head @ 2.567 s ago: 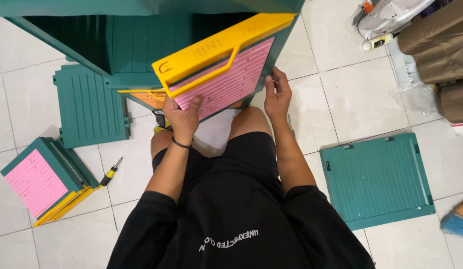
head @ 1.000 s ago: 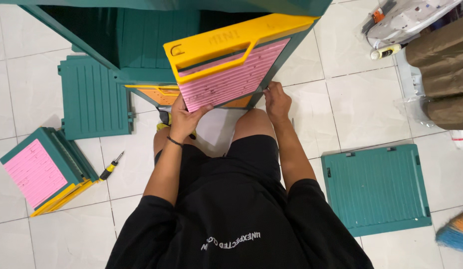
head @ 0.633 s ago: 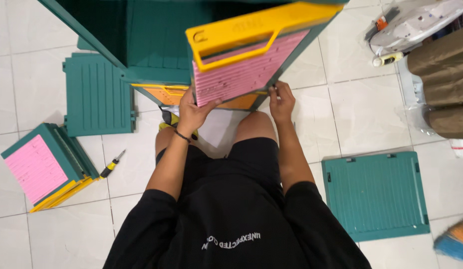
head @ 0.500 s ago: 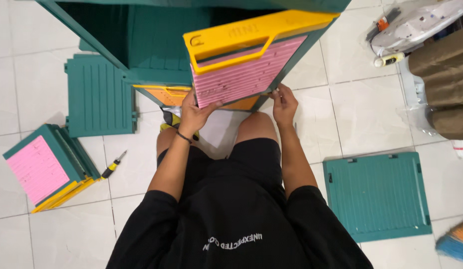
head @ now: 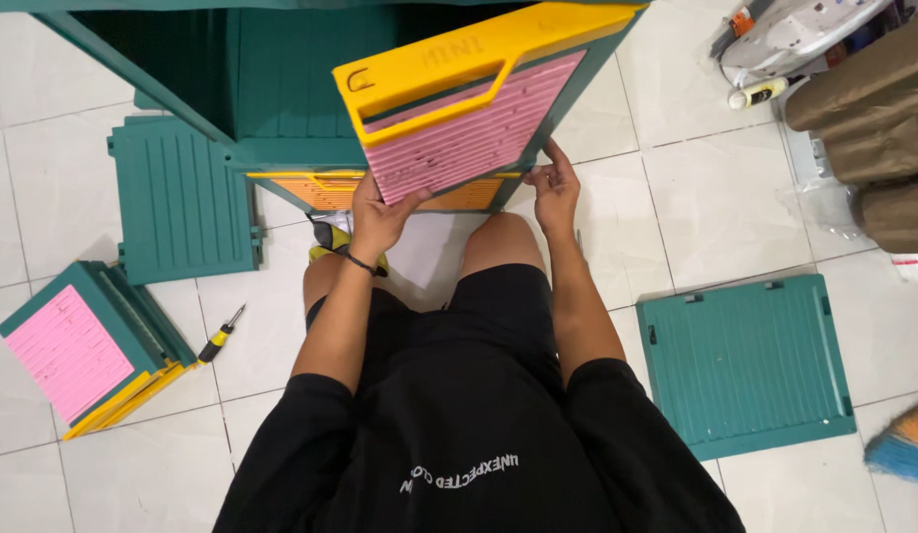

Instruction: The person assembles a modular plastic storage unit by stacking green panels and inserting pink and yellow drawer inserts. They wipe the interior and exterior surfaces with a yellow cloth and secure the components by hand.

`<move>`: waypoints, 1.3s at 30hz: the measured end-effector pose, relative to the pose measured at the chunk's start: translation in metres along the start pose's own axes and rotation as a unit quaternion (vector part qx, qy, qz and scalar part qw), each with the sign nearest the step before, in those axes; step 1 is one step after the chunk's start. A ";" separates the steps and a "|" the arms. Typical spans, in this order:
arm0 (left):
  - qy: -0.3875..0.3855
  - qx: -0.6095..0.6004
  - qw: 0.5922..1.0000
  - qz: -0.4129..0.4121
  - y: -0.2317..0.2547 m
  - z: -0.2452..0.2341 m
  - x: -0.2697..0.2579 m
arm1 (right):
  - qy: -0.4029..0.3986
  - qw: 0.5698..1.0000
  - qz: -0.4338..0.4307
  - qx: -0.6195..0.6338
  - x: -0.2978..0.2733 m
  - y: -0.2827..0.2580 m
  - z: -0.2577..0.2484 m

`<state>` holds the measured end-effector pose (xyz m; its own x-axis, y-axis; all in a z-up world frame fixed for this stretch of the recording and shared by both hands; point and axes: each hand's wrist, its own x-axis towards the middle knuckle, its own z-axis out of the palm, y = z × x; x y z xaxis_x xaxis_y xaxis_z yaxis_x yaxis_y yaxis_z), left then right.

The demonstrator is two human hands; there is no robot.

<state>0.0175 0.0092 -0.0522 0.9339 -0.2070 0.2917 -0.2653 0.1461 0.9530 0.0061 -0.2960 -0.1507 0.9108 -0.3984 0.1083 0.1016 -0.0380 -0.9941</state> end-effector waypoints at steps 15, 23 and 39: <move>-0.035 -0.042 0.998 -0.045 -0.013 -0.006 0.006 | 0.006 0.997 -0.071 -0.004 0.000 -0.013 -0.006; -0.046 -0.014 0.997 -0.058 -0.019 -0.009 0.003 | 0.093 0.973 -0.209 0.032 0.042 -0.126 -0.019; -0.052 -0.009 0.997 -0.054 -0.019 -0.012 0.010 | -0.076 0.947 -0.264 -0.164 0.077 -0.330 -0.012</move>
<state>0.0346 0.0163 -0.0685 0.9270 -0.3208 0.1942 -0.1585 0.1344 0.9782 0.0383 -0.3250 0.1857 0.8171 -0.1090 0.5661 0.4520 -0.4884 -0.7464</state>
